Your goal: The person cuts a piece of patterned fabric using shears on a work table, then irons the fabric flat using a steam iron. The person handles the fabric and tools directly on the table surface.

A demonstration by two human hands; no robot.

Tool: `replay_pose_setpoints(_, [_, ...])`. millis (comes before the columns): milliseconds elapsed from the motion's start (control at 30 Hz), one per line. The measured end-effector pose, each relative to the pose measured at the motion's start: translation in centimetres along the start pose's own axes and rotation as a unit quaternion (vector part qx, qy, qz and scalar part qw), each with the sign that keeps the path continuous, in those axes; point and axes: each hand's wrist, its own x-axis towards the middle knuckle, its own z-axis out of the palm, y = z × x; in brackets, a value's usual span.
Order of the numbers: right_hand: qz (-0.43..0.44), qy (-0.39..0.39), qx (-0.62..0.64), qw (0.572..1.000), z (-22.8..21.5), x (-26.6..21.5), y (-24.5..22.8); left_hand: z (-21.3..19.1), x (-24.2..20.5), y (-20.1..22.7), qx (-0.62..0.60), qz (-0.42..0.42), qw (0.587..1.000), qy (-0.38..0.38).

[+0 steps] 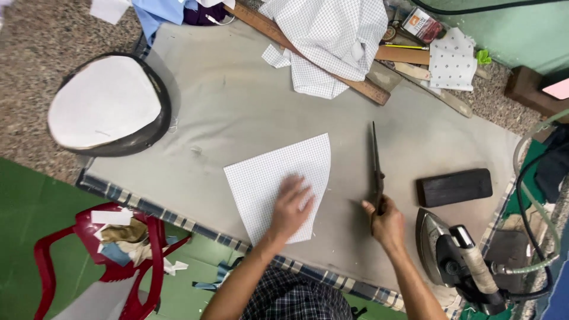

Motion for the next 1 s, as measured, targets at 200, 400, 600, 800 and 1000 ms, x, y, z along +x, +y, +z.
replay_pose_setpoints(200, [0.007,-0.022,-0.024,0.999,-1.5,-3.4,2.1,-4.2,10.0,-1.2,0.121,-0.082,0.987,-0.068])
replay_pose_setpoints(400, [-0.021,-0.074,0.014,0.997,-1.7,-7.1,7.2,0.7,12.4,-6.6,0.210,-0.167,0.921,-0.282])
replay_pose_setpoints(600, [-0.013,-0.105,0.023,0.994,-2.1,-7.8,11.1,-2.7,14.4,-9.0,0.144,-0.212,0.924,-0.282])
replay_pose_setpoints(800, [0.006,-0.116,0.092,0.989,-2.4,-8.0,10.8,-9.4,14.4,-15.4,0.139,-0.270,0.952,0.045])
replay_pose_setpoints(1000, [-0.003,-0.265,0.313,0.912,0.4,-8.4,9.0,-10.3,8.2,-11.3,0.310,0.034,0.950,0.001])
